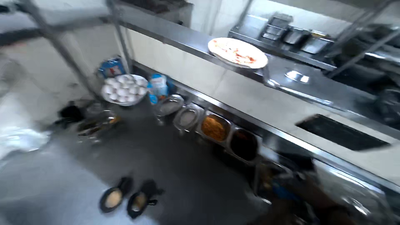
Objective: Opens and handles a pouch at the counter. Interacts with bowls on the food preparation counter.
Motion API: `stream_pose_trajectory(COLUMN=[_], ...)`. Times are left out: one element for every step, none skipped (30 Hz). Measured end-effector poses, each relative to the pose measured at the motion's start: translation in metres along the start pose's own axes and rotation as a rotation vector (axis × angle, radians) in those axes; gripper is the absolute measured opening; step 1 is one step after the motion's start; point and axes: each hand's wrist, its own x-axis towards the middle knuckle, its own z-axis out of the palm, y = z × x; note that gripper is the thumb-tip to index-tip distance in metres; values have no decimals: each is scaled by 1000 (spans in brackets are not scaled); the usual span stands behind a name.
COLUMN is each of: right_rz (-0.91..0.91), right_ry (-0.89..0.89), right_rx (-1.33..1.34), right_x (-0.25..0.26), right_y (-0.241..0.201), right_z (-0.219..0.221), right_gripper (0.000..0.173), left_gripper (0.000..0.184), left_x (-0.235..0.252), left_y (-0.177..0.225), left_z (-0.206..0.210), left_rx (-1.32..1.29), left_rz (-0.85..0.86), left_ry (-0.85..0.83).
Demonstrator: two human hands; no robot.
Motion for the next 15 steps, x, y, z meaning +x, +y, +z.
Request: stream_pose_trajectory(right_rz=[32, 48, 62, 75, 97, 114, 132, 154, 171, 182, 187, 190, 191, 194, 199], right_ry=[-2, -16, -17, -10, -20, -26, -37, -53, -61, -62, -54, -45, -34, -25, -19], right_rx=[-9, -19, -21, -21, -36, -47, -66, -85, -93, -99, -100, -93, -81, -79, -87], right_x=[1, 1, 1, 0, -3, -3, -3, -3, -4, -5, -6, -7, -8, -9, -10], right_y=[-1, 1, 1, -1, -5, -7, -9, -12, -14, -15, -16, -17, -17, -17, -18], right_z=[2, 3, 3, 2, 0, -1, -2, -2, -2, 0, 2, 4, 6, 8, 9], right_gripper=[102, 103, 104, 105, 106, 107, 108, 108, 106, 104, 101, 99, 96, 93, 89], left_gripper=[23, 24, 27, 29, 30, 30, 31, 30, 30, 32, 33, 34, 34, 33, 32], left_x=[1, 4, 11, 18, 22, 25, 28, 30, 32, 33, 35, 36, 36, 36, 36], left_y=[1, -1, -2, -4, -5, -6, -6, -6, -7, -7, -8, -9, -9, -9, -9], left_z=[-3, -6, -7, -6, -6, -5, -4, -4, -4, -4, -5, -5, -4, -3, -2], left_rx=[4, -6, -12, -21, -29, -30, -24, -12, 0, 8, 15, 23, 29, 36, 45], left_rz=[-16, -59, -106, -136, -150, -151, -157, -166, -180, -193, -203, -213, -219, -225, -231], left_ry=[-35, -55, -54, -45, -43, -48, -46, -38, -36, -34, -32, -32, -24, -13, -4])
